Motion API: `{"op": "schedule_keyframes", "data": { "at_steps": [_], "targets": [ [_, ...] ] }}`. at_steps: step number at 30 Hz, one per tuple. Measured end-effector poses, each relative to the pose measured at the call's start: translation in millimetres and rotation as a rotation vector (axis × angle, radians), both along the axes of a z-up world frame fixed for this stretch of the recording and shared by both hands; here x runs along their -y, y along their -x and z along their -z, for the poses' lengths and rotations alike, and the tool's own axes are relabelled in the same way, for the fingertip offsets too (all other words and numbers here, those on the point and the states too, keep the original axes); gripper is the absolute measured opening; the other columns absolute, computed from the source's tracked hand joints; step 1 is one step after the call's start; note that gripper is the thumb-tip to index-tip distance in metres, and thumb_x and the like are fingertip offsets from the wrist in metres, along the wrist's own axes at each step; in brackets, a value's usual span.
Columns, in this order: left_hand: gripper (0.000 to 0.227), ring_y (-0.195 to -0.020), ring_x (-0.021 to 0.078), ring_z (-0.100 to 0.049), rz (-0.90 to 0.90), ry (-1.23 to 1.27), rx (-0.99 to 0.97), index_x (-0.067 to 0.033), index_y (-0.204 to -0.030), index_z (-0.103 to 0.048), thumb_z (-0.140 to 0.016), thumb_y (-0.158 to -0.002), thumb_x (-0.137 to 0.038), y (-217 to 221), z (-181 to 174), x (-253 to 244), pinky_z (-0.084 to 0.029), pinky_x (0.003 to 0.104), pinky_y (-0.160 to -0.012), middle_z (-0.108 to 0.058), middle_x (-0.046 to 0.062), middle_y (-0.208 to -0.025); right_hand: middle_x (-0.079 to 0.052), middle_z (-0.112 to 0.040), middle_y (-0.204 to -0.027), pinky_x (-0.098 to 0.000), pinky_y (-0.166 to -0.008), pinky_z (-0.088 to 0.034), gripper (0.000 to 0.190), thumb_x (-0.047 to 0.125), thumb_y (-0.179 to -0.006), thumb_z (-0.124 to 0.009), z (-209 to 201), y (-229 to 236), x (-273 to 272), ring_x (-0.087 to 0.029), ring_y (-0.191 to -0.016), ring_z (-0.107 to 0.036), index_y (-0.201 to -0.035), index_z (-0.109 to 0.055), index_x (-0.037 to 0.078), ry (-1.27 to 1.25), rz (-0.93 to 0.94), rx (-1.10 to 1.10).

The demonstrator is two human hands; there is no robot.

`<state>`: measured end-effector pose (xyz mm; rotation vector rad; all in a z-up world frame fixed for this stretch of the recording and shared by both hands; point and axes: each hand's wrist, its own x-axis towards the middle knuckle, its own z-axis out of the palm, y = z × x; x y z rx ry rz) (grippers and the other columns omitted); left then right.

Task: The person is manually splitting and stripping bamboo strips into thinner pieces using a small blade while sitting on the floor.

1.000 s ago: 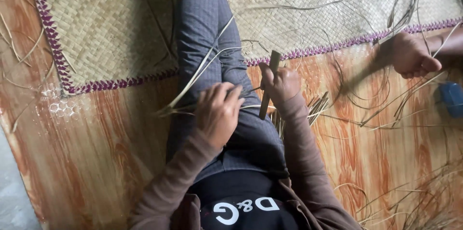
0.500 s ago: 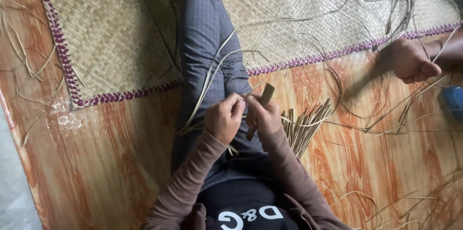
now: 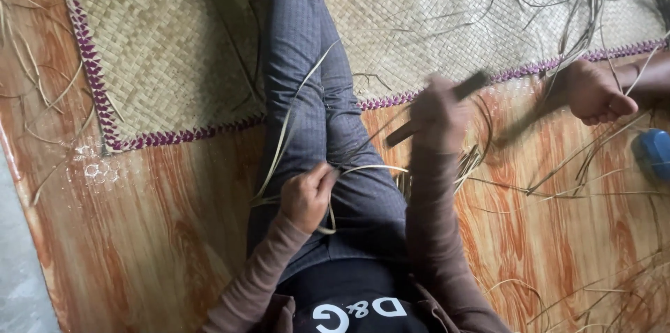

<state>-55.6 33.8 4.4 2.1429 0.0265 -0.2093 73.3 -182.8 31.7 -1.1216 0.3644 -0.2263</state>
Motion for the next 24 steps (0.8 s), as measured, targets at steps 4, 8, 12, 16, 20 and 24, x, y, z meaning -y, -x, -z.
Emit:
{"op": "schedule_keyframes", "data": {
  "at_steps": [4,8,12,16,20,24],
  "targets": [
    [0.027,-0.047,0.0291,-0.061,-0.169,0.471,-0.14,-0.0135,-0.081,-0.07,-0.064,-0.103,-0.028,9.2,28.6,-9.1,-0.053,0.036,-0.052,-0.055,0.009,-0.049,0.003,-0.04,-0.064,-0.0281,-0.047,-0.048,0.015,-0.003,-0.107,-0.049,-69.2,-14.1,9.7,-0.01,-0.049,-0.044,-0.119,-0.058,-0.001,0.499,-0.226,0.326],
    [0.023,-0.049,0.0178,-0.063,-0.257,0.697,-0.059,-0.0012,-0.089,-0.076,-0.066,-0.104,-0.016,-8.7,41.4,-6.5,-0.055,0.032,-0.056,-0.06,0.007,-0.053,-0.007,-0.043,-0.051,-0.0318,-0.041,-0.041,0.02,0.007,-0.091,-0.064,-76.6,-2.7,-63.0,-0.019,-0.039,-0.051,-0.079,-0.061,-0.008,0.008,-0.062,-0.475],
    [0.015,-0.055,0.0205,-0.069,-0.329,0.596,-0.079,-0.0047,-0.083,-0.075,-0.07,-0.094,-0.012,-26.0,24.4,0.5,-0.058,0.036,-0.063,-0.066,0.011,-0.053,-0.017,-0.071,-0.08,-0.0422,-0.084,-0.053,0.017,-0.005,-0.076,-0.078,29.4,47.5,-69.4,-0.032,-0.082,-0.07,-0.092,-0.075,-0.001,0.731,-0.652,0.097],
    [0.013,-0.062,0.0183,-0.071,-0.352,0.661,-0.122,-0.0057,-0.093,-0.075,-0.076,-0.093,-0.019,-27.3,29.2,8.0,-0.059,0.034,-0.066,-0.071,0.011,-0.064,-0.01,-0.047,-0.041,-0.0293,-0.031,-0.04,0.013,0.003,-0.09,-0.066,46.3,61.2,-68.7,-0.018,-0.031,-0.05,-0.077,-0.066,-0.003,0.249,-0.566,-0.243],
    [0.029,-0.093,0.0164,-0.068,-0.359,0.766,-0.16,-0.0117,-0.122,-0.073,-0.071,-0.097,-0.026,-40.9,21.3,7.4,-0.058,0.036,-0.084,-0.07,0.009,-0.094,-0.01,-0.044,-0.044,-0.0283,-0.032,-0.039,0.01,0.005,-0.094,-0.067,73.5,68.9,-55.0,-0.018,-0.03,-0.048,-0.092,-0.069,-0.004,0.119,-0.592,-0.268],
    [0.022,-0.082,0.0192,-0.072,-0.344,0.637,-0.116,-0.0086,-0.109,-0.076,-0.074,-0.097,-0.026,-60.4,38.0,3.0,-0.058,0.039,-0.077,-0.073,0.013,-0.084,-0.012,-0.046,-0.043,-0.0296,-0.03,-0.038,0.009,0.005,-0.094,-0.068,75.6,77.7,-60.9,-0.019,-0.029,-0.047,-0.096,-0.069,-0.004,0.149,-0.619,-0.253]
  ]
}}
